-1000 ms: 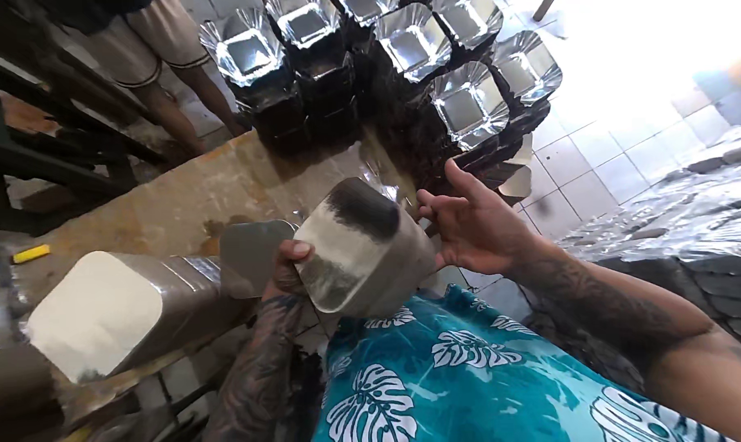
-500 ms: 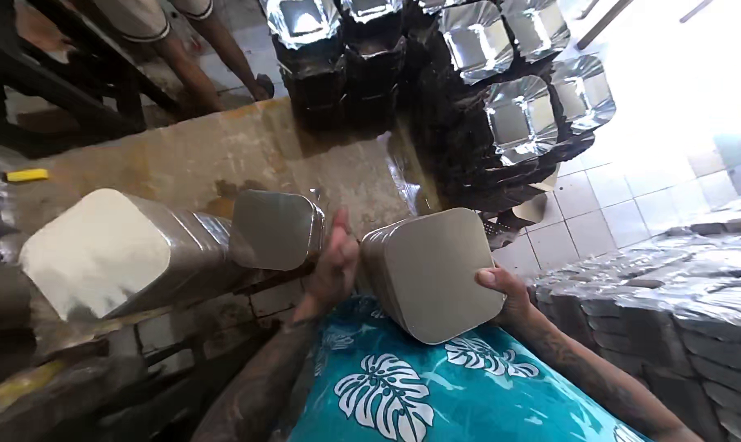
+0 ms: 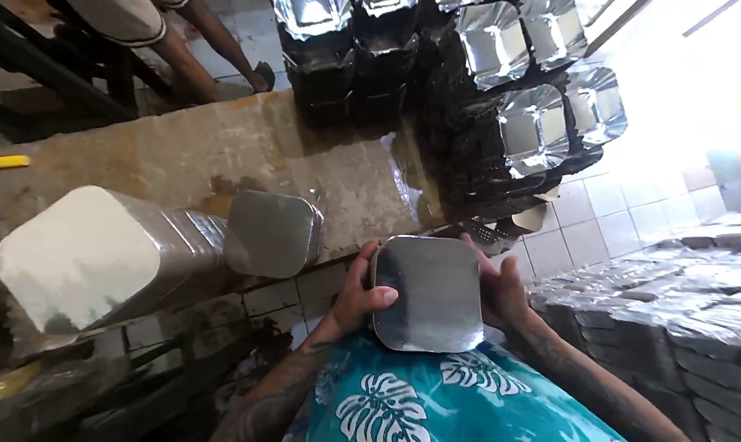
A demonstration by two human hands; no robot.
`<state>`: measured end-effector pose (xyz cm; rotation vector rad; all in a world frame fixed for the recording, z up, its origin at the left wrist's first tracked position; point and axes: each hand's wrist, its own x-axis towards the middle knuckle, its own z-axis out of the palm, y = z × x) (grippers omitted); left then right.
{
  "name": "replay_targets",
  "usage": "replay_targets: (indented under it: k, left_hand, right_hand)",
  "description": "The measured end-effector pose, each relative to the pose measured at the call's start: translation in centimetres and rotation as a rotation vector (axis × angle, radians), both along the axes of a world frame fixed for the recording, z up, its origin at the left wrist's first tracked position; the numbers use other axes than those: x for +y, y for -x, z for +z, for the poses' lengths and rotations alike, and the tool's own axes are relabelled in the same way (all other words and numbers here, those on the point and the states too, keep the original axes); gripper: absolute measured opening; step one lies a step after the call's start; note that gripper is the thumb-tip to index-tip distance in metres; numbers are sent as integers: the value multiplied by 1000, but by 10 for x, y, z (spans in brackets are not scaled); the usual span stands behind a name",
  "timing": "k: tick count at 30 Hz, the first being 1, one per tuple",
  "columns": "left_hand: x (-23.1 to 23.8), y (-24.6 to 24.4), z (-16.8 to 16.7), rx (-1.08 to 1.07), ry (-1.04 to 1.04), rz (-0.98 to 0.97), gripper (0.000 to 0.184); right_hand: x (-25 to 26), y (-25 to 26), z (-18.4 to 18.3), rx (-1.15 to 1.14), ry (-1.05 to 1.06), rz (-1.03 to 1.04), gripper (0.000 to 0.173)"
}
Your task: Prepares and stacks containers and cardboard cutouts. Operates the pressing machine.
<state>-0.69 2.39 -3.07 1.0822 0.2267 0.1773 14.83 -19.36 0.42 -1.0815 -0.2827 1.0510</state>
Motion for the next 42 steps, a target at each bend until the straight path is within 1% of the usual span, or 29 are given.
replay_targets:
  k: [2,3,4,6,7,8,9,10,12,13,14,15,16,18,20,21,22,23,24,26,29,31,33,34,36,37,38,40,42]
  left_hand:
    - [3,-8,-12,78,7,-3,97]
    - [6,-14,-18,103,-19,-17,99]
    - [13,-21,-23,126,-67,-35,103]
    - [30,-41,-30,165,-149,-43,110]
    - [40,-52,-33,174,-136,-10,110]
    - [48,-65,-35,197,-100,71,97]
    - [56,-79,-35,263,-81,189,76]
    - [65,-93,-31,350,-90,247,67]
    - [80,-127,-16,433,-145,170,59]
    - [89,-140,-20,392,-137,128,61]
    - [96,-150,-28,325,-112,108,59]
    - [104,-160,-35,267,-122,91,56]
    - [108,-168,-40,242,-165,88,51]
    - [108,-174,-53,242,-263,93,45]
    - [109,-178,-63,208,-222,111,37]
    - [110,-177,-64,215,-183,106,37]
    - [110,-174,-63,265,-149,97,43]
    - [109,-170,-65,328,-109,101,45]
    - [109,-167,-67,371,-82,100,48]
    - [108,-162,-75,367,-13,117,49]
    - [108,-159,-86,310,49,124,54]
    - [108,-157,-85,323,81,151,60]
    - [104,-158,-86,262,100,166,55]
    - [100,-159,-89,202,154,174,51]
    - [102,-161,-100,31,194,97,47]
    - [105,-162,-104,-3,181,74,48]
    - [106,-161,-103,30,145,89,48]
    - [100,-159,-91,244,32,197,48]
    - [92,-161,-80,424,-60,304,43]
  right_hand:
    - [16,-6,-5,106,62,25,104]
    - [26,-8,-7,165,130,-12,98]
    - [35,-11,-12,178,180,-50,95]
    - [49,-24,-29,71,191,-109,101]
    - [54,-31,-38,-10,165,-137,106]
    - [58,-38,-46,-114,139,-145,112]
    - [64,-47,-53,-250,106,-124,113]
    - [70,-56,-63,-429,52,-93,108]
    - [84,-72,-95,-903,-43,-93,91]
    - [90,-78,-116,-1140,-89,-138,83]
    - [96,-85,-135,-1313,-129,-187,79]
    - [104,-91,-154,-1426,-173,-251,77]
    - [109,-96,-172,-1482,-208,-294,79]
    - [109,-101,-205,-1527,-226,-317,86]
    - [111,-103,-221,-1546,-228,-351,91]
    - [114,-105,-225,-1565,-259,-363,89]
    - [116,-106,-227,-1588,-298,-390,83]
    - [117,-106,-228,-1591,-331,-419,80]
    - [118,-109,-226,-1586,-347,-419,84]
    - [120,-113,-223,-1566,-334,-393,99]
    - [122,-114,-223,-1544,-344,-413,103]
    - [121,-114,-223,-1563,-346,-443,109]
    - [121,-115,-226,-1618,-331,-479,109]
    - [122,-115,-228,-1630,-339,-483,107]
    - [124,-113,-228,-1616,-358,-488,105]
    - [125,-112,-228,-1604,-372,-486,108]
    - [125,-112,-228,-1598,-375,-475,111]
    - [123,-111,-229,-1575,-373,-463,110]
    - [120,-108,-227,-1568,-364,-447,108]
